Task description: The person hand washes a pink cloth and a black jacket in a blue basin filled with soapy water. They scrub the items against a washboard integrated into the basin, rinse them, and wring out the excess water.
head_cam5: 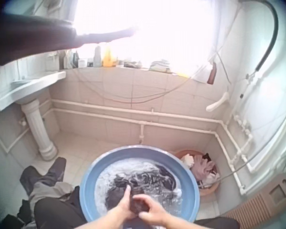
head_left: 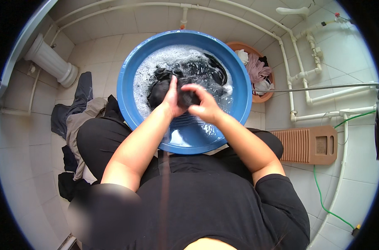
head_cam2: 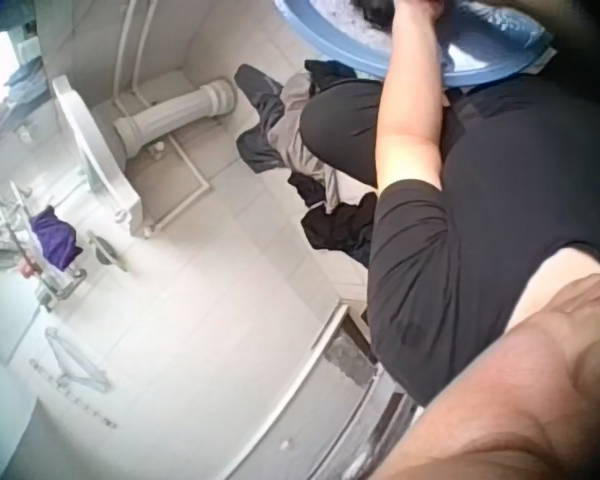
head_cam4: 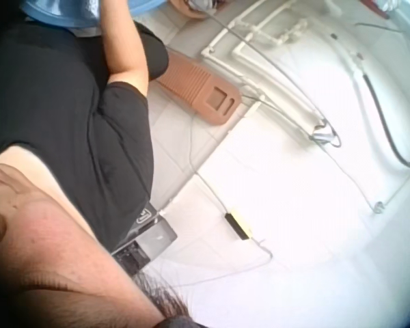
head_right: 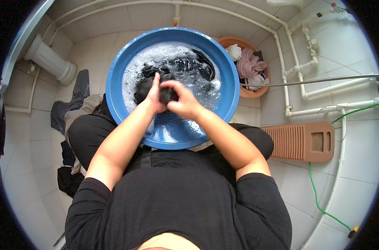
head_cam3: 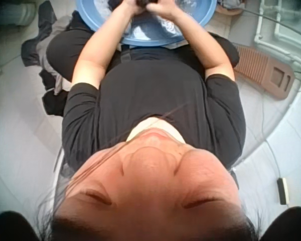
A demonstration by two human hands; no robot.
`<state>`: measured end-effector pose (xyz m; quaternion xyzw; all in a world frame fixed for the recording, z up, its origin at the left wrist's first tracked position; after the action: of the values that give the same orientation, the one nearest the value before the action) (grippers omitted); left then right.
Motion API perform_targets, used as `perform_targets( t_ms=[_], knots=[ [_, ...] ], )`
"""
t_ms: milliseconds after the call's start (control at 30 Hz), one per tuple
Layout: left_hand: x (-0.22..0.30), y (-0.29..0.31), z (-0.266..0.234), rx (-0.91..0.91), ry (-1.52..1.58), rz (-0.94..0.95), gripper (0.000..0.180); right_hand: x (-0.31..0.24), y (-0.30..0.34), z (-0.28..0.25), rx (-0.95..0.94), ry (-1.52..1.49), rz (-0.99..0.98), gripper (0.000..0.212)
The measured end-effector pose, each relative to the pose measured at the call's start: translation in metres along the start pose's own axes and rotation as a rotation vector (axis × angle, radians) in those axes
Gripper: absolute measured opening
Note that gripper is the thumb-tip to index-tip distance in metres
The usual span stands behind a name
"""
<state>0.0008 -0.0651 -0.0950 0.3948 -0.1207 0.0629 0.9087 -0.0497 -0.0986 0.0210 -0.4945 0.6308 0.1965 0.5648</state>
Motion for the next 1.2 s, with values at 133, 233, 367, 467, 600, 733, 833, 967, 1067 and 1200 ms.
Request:
perform_targets(
  t_ms=[133, 233, 367, 467, 600, 733, 833, 967, 1067, 1200],
  knots=[
    [0.043, -0.016, -0.012, -0.033, 0.29, 0.196, 0.042, 0.016, 0.025, 0.006, -0.081, -0.054, 0.229, 0.063],
    [0.074, -0.012, -0.029, 0.036, 0.47, 0.282, 0.023, 0.098, 0.029, -0.032, -0.019, 0.301, 0.617, 0.065],
    [0.063, -0.008, -0.032, 0.255, 0.465, 0.352, 0.023, 0.094, 0.008, -0.033, 0.272, -0.324, 0.543, 0.048],
    [0.056, -0.015, -0.046, 0.329, 0.419, 0.448, 0.021, 0.04, -0.002, -0.006, 0.39, -0.097, 0.198, 0.048],
    [0.035, -0.015, -0.043, 0.277, 0.42, 0.246, 0.034, -0.023, 0.005, 0.032, 0.34, 0.198, -0.19, 0.024],
    [0.031, -0.039, -0.078, 0.236, 0.036, 0.289, 0.036, 0.014, 0.0, 0.034, 0.407, 0.361, -0.161, 0.018],
    [0.025, 0.007, -0.031, 0.462, 0.141, 0.51, 0.033, 0.088, -0.007, 0.005, 0.534, 0.296, 0.364, 0.025],
    [0.039, -0.001, -0.04, 0.506, -0.003, 0.614, 0.04, 0.059, 0.002, 0.013, 0.511, 0.264, 0.24, 0.023],
    [0.05, 0.0, -0.05, 0.579, -0.153, 0.556, 0.042, 0.025, 0.011, 0.028, 0.454, 0.255, 0.076, 0.019],
    [0.024, 0.005, -0.027, 0.439, 0.121, 0.424, 0.03, 0.091, -0.003, -0.016, 0.402, 0.575, 0.249, 0.024]
  ],
)
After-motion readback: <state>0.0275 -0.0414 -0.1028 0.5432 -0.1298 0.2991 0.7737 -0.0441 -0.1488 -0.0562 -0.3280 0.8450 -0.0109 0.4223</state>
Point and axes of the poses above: each hand's wrist, its own y-axis away from the middle knuckle, its own z-axis out of the palm, x = y × z, the point moved 8 cm from there along -y, towards the middle knuckle, and after that the axes turned 13 degrees about x, right-handed, at the moved point
